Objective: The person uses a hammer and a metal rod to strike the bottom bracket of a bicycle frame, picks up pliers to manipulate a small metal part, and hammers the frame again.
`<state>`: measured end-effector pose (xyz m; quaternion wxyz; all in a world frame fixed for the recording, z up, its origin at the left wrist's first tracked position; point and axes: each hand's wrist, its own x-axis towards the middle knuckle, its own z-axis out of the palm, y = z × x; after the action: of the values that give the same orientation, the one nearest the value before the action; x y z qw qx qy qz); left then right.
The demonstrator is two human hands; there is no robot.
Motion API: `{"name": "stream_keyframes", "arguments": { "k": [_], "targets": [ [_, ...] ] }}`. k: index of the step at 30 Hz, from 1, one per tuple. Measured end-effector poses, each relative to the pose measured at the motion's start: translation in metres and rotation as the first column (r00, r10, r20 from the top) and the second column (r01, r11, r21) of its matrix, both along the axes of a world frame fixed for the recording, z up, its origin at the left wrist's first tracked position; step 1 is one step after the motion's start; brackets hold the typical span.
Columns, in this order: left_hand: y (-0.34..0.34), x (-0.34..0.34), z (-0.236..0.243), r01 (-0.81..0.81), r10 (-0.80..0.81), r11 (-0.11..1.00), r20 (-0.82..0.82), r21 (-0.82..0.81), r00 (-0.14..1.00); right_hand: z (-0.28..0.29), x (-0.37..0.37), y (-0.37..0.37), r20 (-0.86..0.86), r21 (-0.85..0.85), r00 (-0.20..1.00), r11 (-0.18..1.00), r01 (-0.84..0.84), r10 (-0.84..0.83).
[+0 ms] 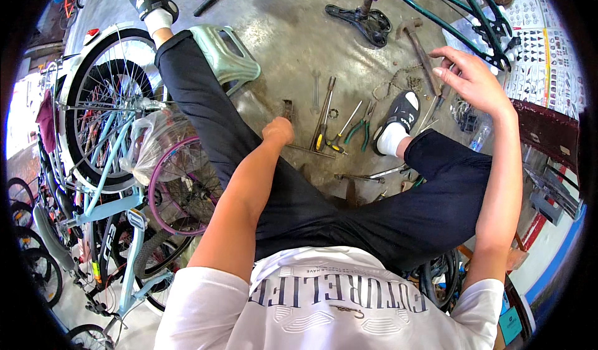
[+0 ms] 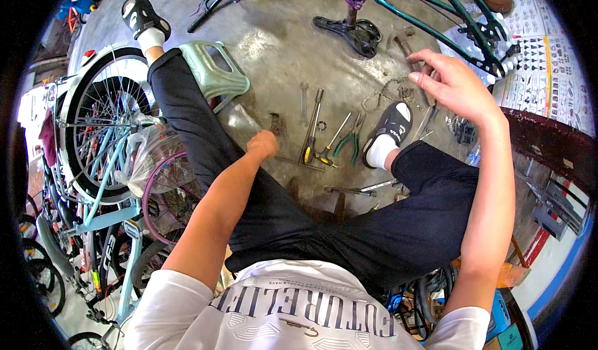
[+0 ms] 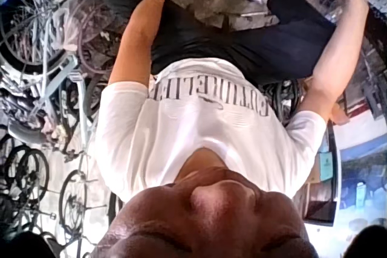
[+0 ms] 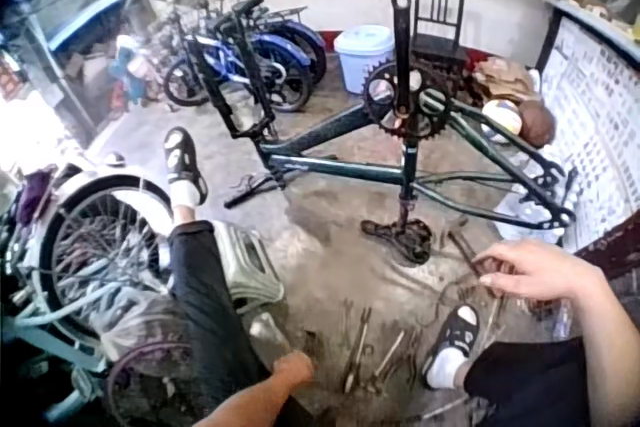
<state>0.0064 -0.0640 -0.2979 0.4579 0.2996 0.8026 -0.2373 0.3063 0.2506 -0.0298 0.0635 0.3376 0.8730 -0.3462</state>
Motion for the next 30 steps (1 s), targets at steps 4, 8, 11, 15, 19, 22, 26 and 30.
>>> {"name": "stream_keyframes", "arguments": {
  "k": [4, 8, 11, 15, 19, 22, 26, 30],
  "targets": [
    [0.016, 0.011, 0.027, -0.02, 0.023, 0.999, 0.069, -0.051, 0.997, 0.003, 0.001, -0.002, -0.064, 0.076, 0.998, 0.997, 0.012, -0.007],
    [0.026, 0.004, 0.011, -0.045, 0.052, 0.99, 0.05, -0.132, 0.997, 0.011, -0.002, -0.003, -0.047, 0.075, 0.999, 0.997, 0.019, -0.016],
    [0.034, 0.004, 0.015, -0.05, 0.062, 0.988, 0.079, -0.149, 0.995, 0.009, 0.0, -0.003, -0.012, 0.071, 1.0, 0.997, 0.003, -0.002],
    [0.02, 0.003, 0.006, 0.025, -0.024, 0.994, -0.009, 0.105, 1.0, 0.011, 0.003, -0.009, 0.001, 0.137, 0.999, 0.989, -0.053, 0.053],
    [0.033, -0.003, 0.007, -0.061, 0.063, 0.997, 0.027, -0.051, 0.998, 0.038, -0.008, -0.019, 0.064, 0.091, 0.998, 0.996, -0.018, 0.013],
    [0.043, 0.006, 0.022, -0.029, 0.028, 0.992, -0.009, -0.124, 1.0, 0.044, 0.02, -0.029, -0.13, 0.188, 0.991, 0.982, -0.015, 0.04],
    [0.027, 0.002, -0.013, -0.091, 0.093, 0.995, 0.061, -0.039, 0.994, 0.073, 0.119, -0.033, -0.704, -0.014, 0.548, 0.781, 0.624, -0.451],
    [0.039, -0.007, -0.04, 0.829, -0.806, 0.558, 0.219, -0.025, 0.55, -0.027, 0.257, -0.095, -0.781, -0.327, -0.22, 0.082, 0.942, -0.585]
  ]
}}
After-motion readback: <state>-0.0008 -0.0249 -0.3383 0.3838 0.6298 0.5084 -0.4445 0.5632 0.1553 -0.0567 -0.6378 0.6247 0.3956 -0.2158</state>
